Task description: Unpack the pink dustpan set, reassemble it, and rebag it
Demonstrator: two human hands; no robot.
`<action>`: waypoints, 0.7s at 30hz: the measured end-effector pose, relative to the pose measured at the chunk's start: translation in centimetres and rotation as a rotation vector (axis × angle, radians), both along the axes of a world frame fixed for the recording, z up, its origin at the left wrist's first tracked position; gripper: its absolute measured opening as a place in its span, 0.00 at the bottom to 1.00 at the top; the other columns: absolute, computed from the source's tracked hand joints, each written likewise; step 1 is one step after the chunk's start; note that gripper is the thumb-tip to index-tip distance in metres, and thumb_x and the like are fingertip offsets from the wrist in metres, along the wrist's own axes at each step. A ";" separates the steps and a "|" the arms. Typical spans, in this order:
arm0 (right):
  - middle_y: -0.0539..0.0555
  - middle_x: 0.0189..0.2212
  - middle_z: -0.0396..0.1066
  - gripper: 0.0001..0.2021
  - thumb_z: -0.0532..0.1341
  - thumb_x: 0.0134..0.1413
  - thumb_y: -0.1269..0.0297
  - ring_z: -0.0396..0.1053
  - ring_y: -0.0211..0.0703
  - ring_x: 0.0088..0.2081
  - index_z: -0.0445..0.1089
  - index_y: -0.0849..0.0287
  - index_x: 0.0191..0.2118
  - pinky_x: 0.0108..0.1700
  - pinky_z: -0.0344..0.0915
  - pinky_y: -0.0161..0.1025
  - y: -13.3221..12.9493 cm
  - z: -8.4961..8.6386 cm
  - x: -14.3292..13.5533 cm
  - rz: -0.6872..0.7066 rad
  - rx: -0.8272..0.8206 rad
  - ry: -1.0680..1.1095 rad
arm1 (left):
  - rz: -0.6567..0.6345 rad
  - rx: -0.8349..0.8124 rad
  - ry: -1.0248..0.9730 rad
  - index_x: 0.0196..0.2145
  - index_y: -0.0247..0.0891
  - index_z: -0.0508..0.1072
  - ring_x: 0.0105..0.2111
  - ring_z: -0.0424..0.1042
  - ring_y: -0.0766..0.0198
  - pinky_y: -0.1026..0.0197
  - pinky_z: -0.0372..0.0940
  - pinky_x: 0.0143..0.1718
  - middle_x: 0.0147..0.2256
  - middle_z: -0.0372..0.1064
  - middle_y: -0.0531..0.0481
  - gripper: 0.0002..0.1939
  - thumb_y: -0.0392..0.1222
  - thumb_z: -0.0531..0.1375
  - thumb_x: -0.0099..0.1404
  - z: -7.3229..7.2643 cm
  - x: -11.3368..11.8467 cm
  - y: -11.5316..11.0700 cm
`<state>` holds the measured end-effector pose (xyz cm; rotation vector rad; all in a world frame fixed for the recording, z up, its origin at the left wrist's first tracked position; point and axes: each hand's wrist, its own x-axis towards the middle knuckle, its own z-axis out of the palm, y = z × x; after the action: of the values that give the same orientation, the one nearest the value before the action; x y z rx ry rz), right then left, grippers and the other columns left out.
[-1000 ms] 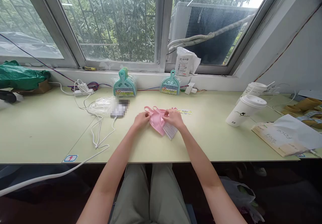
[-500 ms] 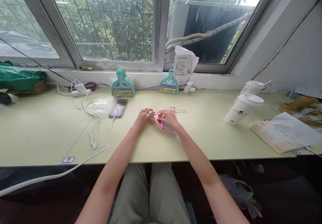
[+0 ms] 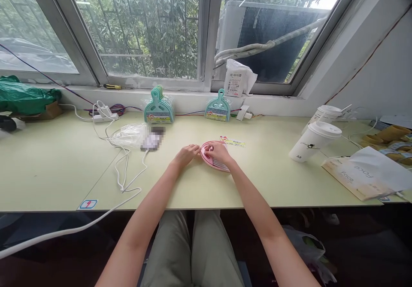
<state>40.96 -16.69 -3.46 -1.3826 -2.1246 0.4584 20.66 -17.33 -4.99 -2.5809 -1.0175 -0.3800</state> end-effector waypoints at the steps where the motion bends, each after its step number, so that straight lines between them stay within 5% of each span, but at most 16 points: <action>1: 0.50 0.35 0.73 0.03 0.64 0.47 0.66 0.68 0.38 0.35 0.71 0.58 0.26 0.37 0.59 0.34 -0.1 0.1 0.1 -0.002 -0.008 0.001 | 0.001 0.010 -0.002 0.48 0.37 0.69 0.44 0.70 0.60 0.60 0.64 0.43 0.44 0.70 0.43 0.16 0.27 0.51 0.65 0.0 0.1 0.0; 21: 0.50 0.34 0.74 0.07 0.65 0.47 0.58 0.68 0.38 0.34 0.72 0.56 0.29 0.31 0.54 0.33 -0.6 0.5 0.1 -0.126 -0.055 -0.158 | -0.007 0.060 0.061 0.45 0.33 0.69 0.50 0.69 0.56 0.56 0.65 0.47 0.47 0.70 0.38 0.14 0.26 0.49 0.65 -0.1 2.1 -0.5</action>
<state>41.05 -17.33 -2.95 -1.6208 -2.1467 0.3703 22.78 -17.81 -5.07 -2.5273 -0.9623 -0.3263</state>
